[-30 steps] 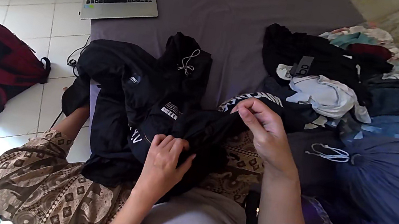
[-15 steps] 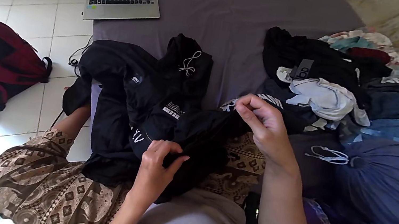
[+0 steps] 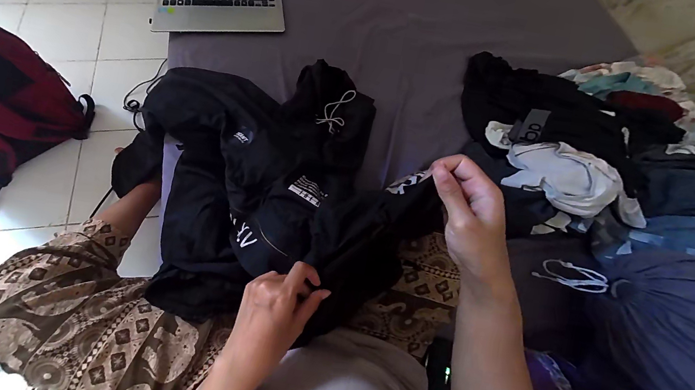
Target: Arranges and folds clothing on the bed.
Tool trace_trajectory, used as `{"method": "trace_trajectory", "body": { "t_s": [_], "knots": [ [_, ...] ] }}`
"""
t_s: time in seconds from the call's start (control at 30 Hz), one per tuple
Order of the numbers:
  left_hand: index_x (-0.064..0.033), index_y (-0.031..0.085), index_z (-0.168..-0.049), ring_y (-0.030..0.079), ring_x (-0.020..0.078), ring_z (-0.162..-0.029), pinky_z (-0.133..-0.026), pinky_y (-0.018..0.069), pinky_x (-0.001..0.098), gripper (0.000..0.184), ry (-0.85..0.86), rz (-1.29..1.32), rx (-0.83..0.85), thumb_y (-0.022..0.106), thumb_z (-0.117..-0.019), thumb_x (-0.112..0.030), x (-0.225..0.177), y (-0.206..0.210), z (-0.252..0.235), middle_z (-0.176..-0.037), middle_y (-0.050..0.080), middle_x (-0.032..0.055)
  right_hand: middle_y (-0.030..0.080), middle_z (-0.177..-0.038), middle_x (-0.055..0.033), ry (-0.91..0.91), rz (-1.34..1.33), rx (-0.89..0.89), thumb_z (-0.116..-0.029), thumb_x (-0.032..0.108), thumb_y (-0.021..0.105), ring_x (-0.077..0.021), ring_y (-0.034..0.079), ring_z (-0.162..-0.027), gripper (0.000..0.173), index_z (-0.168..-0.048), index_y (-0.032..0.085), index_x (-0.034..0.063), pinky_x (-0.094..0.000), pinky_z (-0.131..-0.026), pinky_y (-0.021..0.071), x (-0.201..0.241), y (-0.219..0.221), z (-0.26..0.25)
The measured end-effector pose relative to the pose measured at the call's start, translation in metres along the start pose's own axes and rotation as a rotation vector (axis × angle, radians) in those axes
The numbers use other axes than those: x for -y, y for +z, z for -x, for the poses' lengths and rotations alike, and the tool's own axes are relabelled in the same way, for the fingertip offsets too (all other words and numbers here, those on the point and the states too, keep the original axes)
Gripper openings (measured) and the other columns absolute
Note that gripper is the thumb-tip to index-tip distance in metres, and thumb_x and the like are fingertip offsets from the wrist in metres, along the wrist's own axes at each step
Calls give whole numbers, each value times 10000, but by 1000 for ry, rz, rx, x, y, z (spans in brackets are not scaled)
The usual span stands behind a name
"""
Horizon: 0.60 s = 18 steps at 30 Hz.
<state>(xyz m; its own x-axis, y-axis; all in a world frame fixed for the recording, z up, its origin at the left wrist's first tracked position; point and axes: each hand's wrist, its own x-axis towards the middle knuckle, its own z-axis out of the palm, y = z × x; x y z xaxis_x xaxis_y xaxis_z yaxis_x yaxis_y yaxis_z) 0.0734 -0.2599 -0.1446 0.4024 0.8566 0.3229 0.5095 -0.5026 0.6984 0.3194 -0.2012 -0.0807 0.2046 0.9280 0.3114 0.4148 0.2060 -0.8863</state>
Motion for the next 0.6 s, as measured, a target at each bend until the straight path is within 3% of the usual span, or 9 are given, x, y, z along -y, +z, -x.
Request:
{"method": "trace_trajectory", "body": {
  "t_s": [0.2, 0.4, 0.5, 0.6],
  "knots": [
    [-49, 699, -966, 660, 165, -508, -496, 513, 337, 193, -7, -39, 89, 734, -876, -216, -11, -5, -1, -626, 695, 28, 484, -746, 151, -28, 28, 31, -1039, 98, 454, 123, 463, -665, 145, -934, 553, 111, -59, -640, 394, 5, 6, 3],
    [-84, 770, -847, 662, 204, -529, -507, 519, 350, 187, 60, -108, 84, 648, -927, -202, -15, -2, -1, -590, 653, 56, 490, -753, 151, -54, 51, 36, -1035, 102, 466, 134, 463, -672, 131, -941, 557, 102, -47, -639, 386, 8, 5, 6],
    [-71, 776, -909, 623, 220, -468, -453, 487, 363, 223, 40, -155, 74, 589, -964, -179, -15, 0, -1, -530, 595, 62, 505, -769, 145, -84, 63, 77, -1036, 115, 477, 141, 472, -689, 127, -948, 565, 85, -39, -653, 396, 10, 3, 8],
    [-59, 791, -1093, 560, 258, -390, -397, 437, 399, 283, -6, -181, 75, 560, -931, -80, -15, -2, -5, -471, 536, 83, 501, -749, 136, -87, 65, 132, -1044, 135, 474, 137, 466, -645, 140, -948, 559, 79, -37, -608, 396, 10, 2, 11]
  ]
}}
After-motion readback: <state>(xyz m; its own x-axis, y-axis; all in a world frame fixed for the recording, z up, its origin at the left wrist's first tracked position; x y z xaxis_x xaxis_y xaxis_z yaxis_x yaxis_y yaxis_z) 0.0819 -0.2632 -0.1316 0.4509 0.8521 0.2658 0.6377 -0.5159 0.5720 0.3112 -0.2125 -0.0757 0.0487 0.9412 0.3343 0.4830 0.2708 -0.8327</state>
